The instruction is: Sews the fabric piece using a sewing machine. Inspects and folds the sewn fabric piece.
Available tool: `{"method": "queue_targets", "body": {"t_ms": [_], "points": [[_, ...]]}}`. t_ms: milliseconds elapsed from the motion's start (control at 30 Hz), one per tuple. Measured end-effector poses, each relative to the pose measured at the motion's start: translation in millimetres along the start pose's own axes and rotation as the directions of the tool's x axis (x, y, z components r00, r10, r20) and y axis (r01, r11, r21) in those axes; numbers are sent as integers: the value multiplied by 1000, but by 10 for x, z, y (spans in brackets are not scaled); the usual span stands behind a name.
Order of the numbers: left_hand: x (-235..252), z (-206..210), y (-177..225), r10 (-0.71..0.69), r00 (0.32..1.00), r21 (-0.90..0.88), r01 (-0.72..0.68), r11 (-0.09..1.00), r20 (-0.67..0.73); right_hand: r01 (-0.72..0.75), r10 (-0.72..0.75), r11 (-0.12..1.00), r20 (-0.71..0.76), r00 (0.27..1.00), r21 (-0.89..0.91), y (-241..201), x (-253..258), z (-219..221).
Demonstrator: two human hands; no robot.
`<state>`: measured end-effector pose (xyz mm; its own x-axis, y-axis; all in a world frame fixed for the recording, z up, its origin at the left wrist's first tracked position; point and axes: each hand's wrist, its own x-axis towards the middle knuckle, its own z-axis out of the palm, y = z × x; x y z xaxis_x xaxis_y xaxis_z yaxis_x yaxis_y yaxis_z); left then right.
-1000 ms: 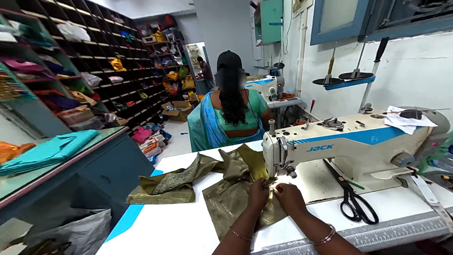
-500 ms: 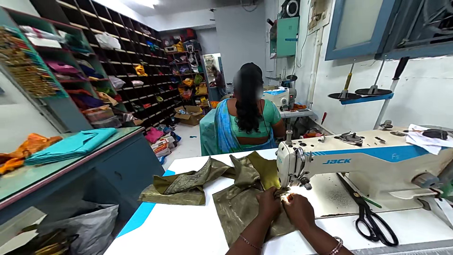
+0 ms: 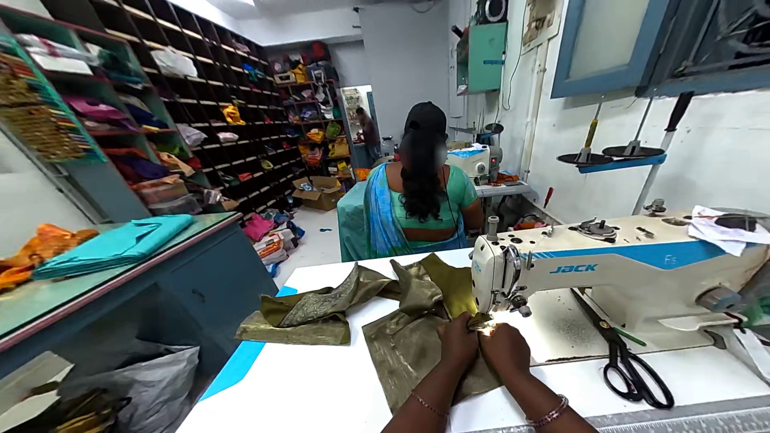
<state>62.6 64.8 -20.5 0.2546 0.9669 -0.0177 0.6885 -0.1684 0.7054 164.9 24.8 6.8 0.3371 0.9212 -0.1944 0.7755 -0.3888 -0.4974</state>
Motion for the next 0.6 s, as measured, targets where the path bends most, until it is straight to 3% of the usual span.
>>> {"method": "queue_targets", "body": {"t_ms": [433, 600], "points": [[-25, 15, 23, 2, 1000, 46, -3, 999, 11, -2, 3, 1000, -28, 1000, 25, 23, 17, 35], [-28, 4, 36, -9, 1000, 49, 8, 999, 8, 79, -77, 997, -59, 995, 24, 114, 54, 89]]}}
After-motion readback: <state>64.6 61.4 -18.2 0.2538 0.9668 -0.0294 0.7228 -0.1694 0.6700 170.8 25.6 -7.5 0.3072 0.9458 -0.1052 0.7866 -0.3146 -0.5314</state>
